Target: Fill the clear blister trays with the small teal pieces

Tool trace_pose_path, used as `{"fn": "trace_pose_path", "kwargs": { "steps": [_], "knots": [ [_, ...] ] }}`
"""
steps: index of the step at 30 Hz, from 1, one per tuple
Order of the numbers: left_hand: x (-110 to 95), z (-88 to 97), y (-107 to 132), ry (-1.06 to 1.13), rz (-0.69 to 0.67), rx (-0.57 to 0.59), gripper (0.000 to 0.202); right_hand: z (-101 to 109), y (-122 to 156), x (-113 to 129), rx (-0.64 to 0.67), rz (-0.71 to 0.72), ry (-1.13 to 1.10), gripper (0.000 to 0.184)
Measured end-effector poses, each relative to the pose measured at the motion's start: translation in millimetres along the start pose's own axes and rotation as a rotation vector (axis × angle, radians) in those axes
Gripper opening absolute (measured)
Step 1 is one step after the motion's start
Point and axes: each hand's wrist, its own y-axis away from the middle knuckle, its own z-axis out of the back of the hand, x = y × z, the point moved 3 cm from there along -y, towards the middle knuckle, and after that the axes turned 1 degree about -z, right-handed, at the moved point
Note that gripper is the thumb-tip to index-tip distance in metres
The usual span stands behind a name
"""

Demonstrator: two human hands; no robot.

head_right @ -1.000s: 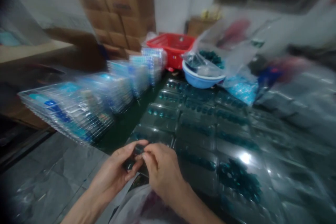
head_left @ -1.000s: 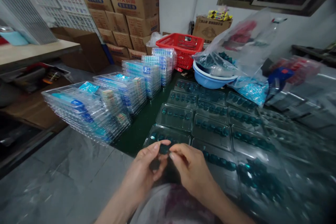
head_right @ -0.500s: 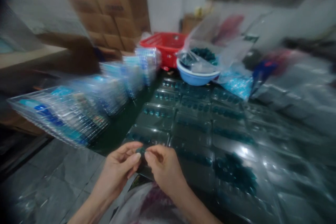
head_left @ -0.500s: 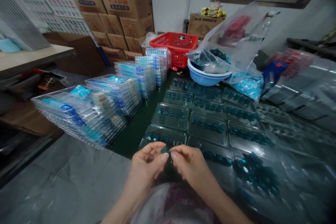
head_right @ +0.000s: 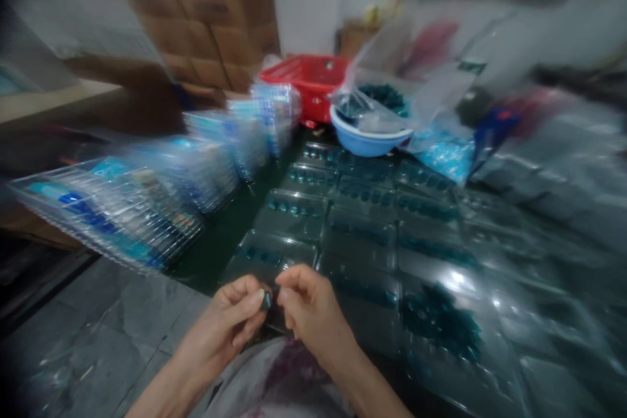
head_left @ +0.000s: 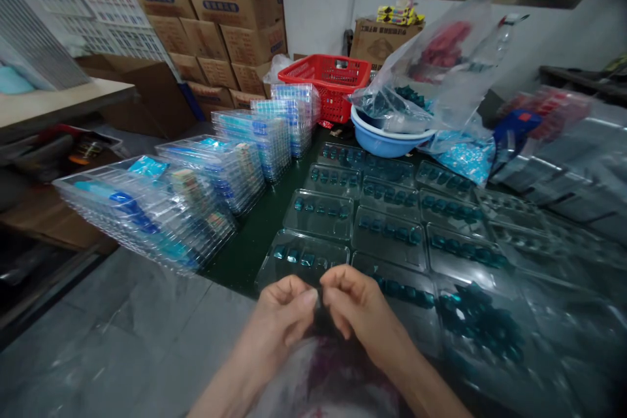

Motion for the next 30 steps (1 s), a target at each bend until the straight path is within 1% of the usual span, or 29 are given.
{"fn": "trace_pose_path", "kwargs": {
  "steps": [2, 4, 6, 10, 12, 14, 16, 20, 24, 25, 28, 30],
  "knots": [
    [0.8, 2.6, -1.5, -0.004, 0.033, -0.031, 0.026, 3.5, 4.6, 10.3, -0.088, 0.125, 0.129, 0.014],
    [1.0, 4.1, -3.4, 0.014, 0.049, -0.07, 0.027, 4.2, 9.3, 18.2, -0.12, 0.232, 0.242, 0.019],
    [1.2, 4.1, -5.3, 0.033, 0.046, -0.085, 0.023, 2.4, 12.5, 22.0, -0.11, 0.303, 0.337, 0.018],
    [2.7, 4.8, -8.8, 0.025, 0.015, -0.127, 0.02, -4.0, 13.4, 20.9, -0.078, 0.385, 0.459, 0.017],
    [3.9, 4.6, -10.0, 0.009, 0.014, -0.139, 0.018, -6.5, 12.4, 19.1, -0.092, 0.393, 0.511, 0.016],
    [4.7, 2.6, -10.5, -0.005, 0.022, -0.126, 0.017, -8.5, 11.9, 17.6, -0.1, 0.379, 0.569, 0.017],
    [4.5, -0.6, -10.1, -0.016, 0.033, -0.107, 0.017, -9.2, 12.2, 17.3, -0.101, 0.367, 0.626, 0.013],
    [0.3, -3.3, -7.2, -0.006, 0.055, -0.105, 0.019, -2.0, 9.7, 20.7, -0.129, 0.386, 0.682, 0.007],
    [-11.3, 6.7, -2.9, -0.002, 0.018, -0.183, 0.021, 14.8, -5.1, 24.1, -0.296, 0.439, 0.759, 0.008],
    [-14.7, 10.1, -1.9, 0.001, 0.008, -0.207, 0.022, 17.2, -10.3, 23.3, -0.321, 0.441, 0.794, 0.009],
    [-22.8, 18.2, 0.2, 0.031, -0.001, -0.272, 0.021, 16.4, -24.6, 16.8, -0.323, 0.4, 0.945, 0.008],
    [-25.2, 20.3, 0.4, 0.057, 0.011, -0.285, 0.021, 11.8, -30.0, 13.0, -0.327, 0.373, 1.06, 0.007]
  ]
}}
